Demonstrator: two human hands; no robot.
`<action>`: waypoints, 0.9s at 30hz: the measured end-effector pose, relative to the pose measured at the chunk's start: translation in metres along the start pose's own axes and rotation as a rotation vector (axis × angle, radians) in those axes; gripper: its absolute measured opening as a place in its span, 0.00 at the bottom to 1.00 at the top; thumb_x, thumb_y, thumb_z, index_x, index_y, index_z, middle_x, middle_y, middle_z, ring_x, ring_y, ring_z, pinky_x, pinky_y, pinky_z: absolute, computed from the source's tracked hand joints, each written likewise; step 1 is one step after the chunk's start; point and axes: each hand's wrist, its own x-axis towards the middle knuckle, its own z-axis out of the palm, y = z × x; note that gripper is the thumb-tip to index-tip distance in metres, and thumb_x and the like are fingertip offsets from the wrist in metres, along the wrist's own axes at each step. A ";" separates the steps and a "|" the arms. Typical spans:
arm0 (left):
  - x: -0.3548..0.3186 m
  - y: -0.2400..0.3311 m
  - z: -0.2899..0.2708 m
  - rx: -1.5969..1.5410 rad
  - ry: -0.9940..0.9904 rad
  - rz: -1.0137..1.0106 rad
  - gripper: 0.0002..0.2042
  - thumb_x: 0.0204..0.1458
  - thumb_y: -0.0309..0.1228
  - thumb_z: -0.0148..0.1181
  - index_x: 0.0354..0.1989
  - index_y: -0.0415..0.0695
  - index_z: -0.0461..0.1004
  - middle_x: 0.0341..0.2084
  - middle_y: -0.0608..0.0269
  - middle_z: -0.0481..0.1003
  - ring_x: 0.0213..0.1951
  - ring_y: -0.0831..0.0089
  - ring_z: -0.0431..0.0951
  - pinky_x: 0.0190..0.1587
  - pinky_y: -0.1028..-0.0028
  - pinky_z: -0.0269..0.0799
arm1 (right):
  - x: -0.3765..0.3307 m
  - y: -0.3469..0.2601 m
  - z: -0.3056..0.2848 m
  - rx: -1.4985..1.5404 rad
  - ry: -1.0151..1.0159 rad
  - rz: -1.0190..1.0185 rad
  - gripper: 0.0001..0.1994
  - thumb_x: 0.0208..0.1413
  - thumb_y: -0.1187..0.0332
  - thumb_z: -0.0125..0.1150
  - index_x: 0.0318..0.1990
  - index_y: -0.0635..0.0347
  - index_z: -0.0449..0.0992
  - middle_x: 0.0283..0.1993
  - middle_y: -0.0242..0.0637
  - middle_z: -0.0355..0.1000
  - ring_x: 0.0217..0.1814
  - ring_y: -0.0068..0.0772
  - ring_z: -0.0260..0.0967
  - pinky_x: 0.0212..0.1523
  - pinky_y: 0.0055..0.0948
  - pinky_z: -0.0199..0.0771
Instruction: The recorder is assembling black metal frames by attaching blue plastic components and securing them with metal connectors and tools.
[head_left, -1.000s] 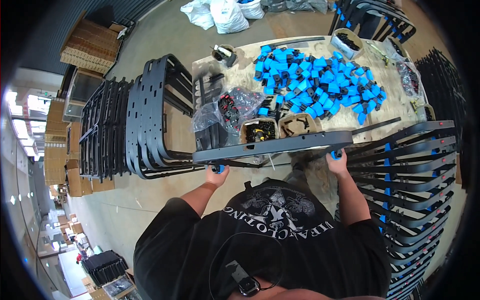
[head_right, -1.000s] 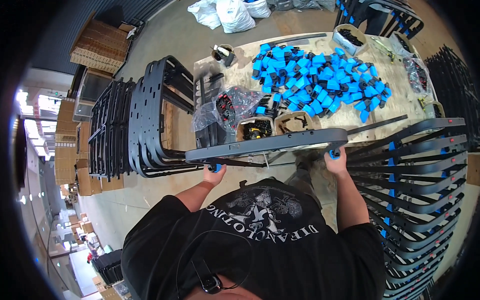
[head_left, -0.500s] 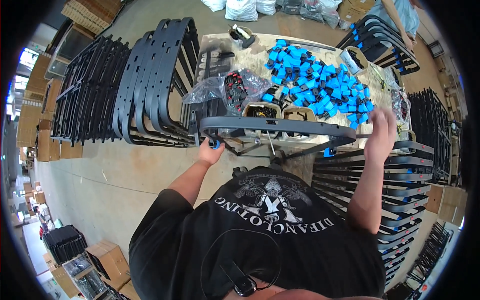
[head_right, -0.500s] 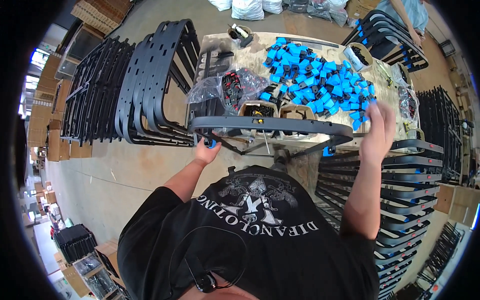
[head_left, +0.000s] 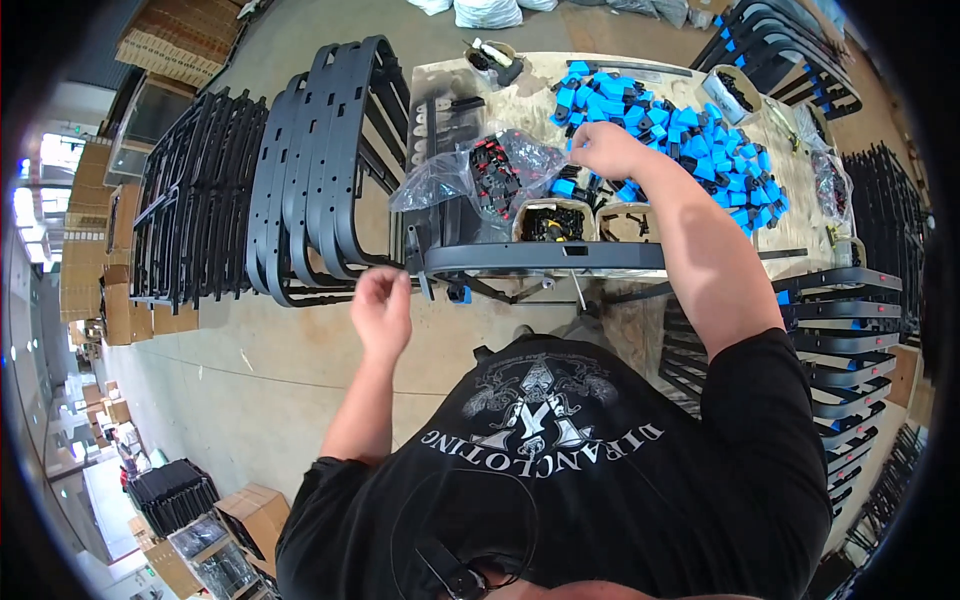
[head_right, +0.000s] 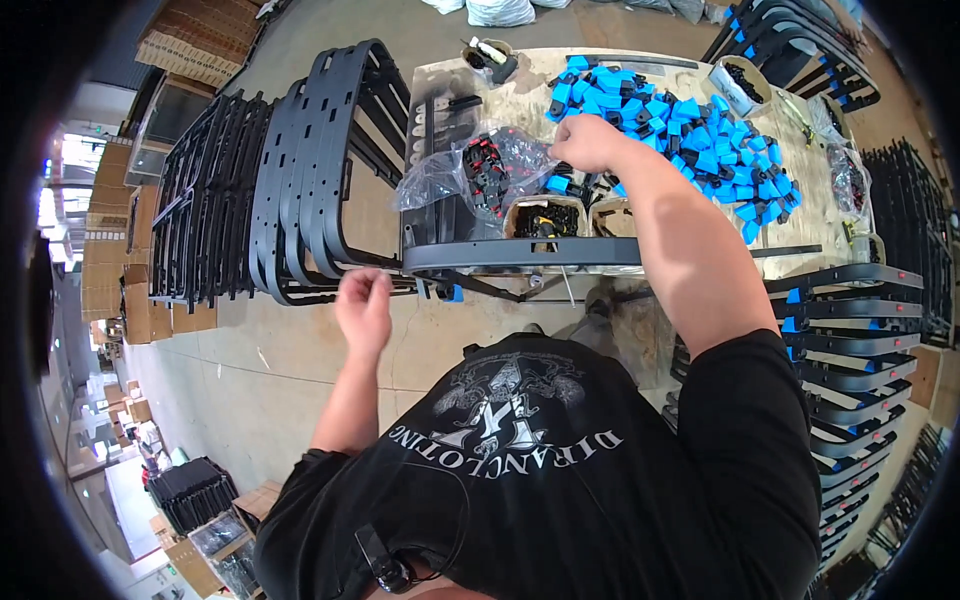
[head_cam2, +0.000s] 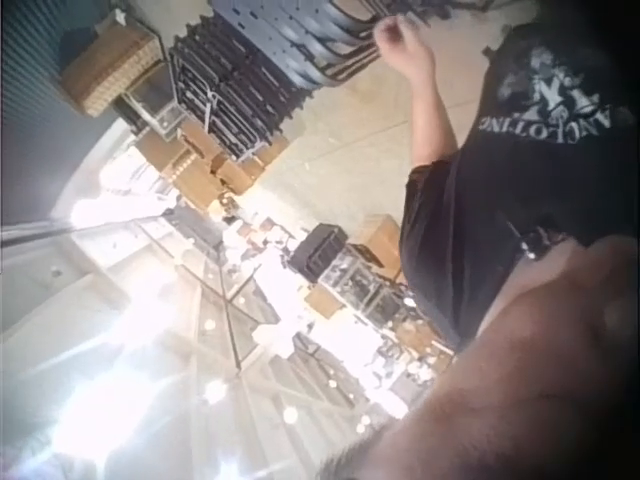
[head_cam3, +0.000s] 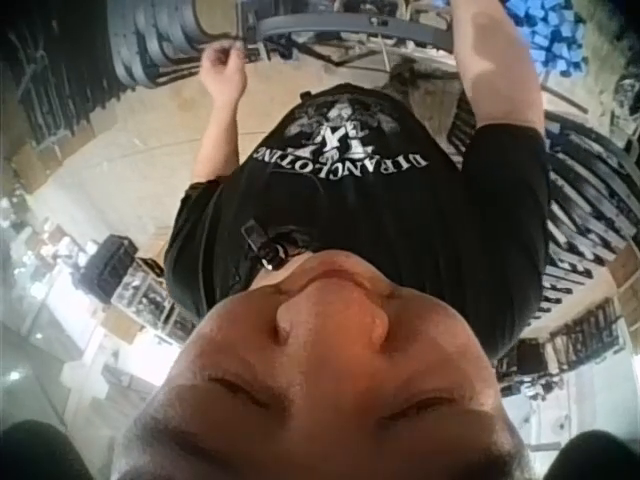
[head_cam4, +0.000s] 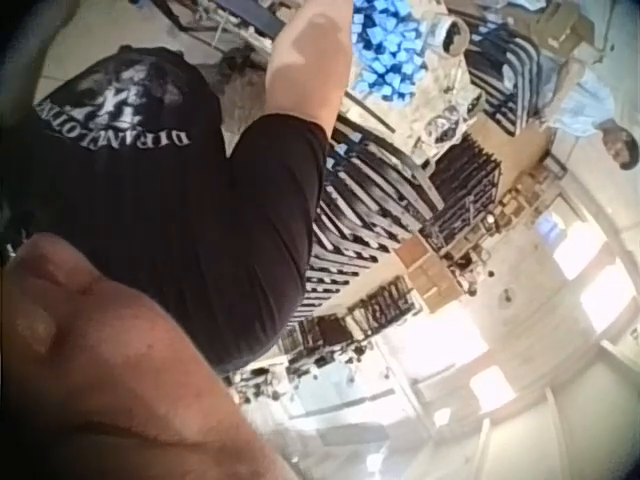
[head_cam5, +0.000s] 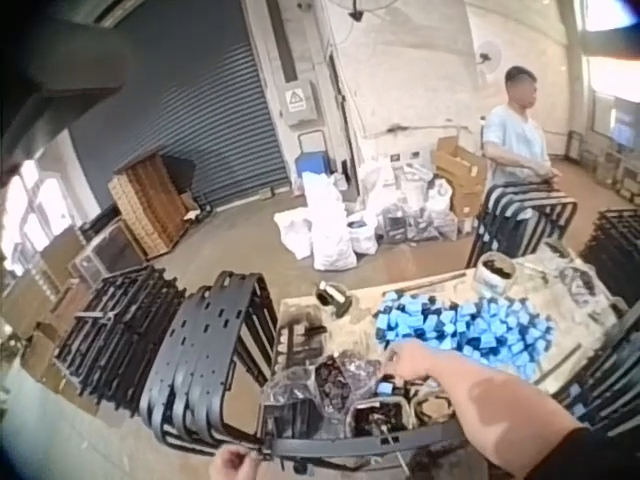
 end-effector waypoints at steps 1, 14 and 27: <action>0.022 0.023 0.005 0.036 -0.043 0.047 0.05 0.58 0.25 0.64 0.36 0.38 0.75 0.29 0.68 0.76 0.32 0.83 0.74 0.37 0.80 0.71 | 0.002 0.002 0.002 -0.050 0.006 0.013 0.19 0.51 0.55 0.69 0.41 0.61 0.83 0.43 0.49 0.80 0.47 0.47 0.78 0.49 0.40 0.75; 0.197 -0.092 0.209 0.940 -1.080 0.360 0.23 0.49 0.34 0.64 0.56 0.42 0.74 0.49 0.47 0.78 0.51 0.52 0.79 0.55 0.60 0.74 | -0.005 0.005 -0.012 -0.054 -0.141 0.031 0.21 0.52 0.54 0.67 0.45 0.61 0.82 0.46 0.51 0.80 0.51 0.49 0.76 0.52 0.41 0.75; 0.212 -0.084 0.209 0.874 -1.029 0.339 0.21 0.53 0.34 0.60 0.55 0.43 0.76 0.50 0.45 0.77 0.53 0.47 0.77 0.57 0.58 0.73 | -0.011 -0.006 -0.017 -0.079 -0.141 0.013 0.22 0.52 0.54 0.64 0.44 0.65 0.83 0.46 0.54 0.79 0.49 0.52 0.78 0.52 0.42 0.76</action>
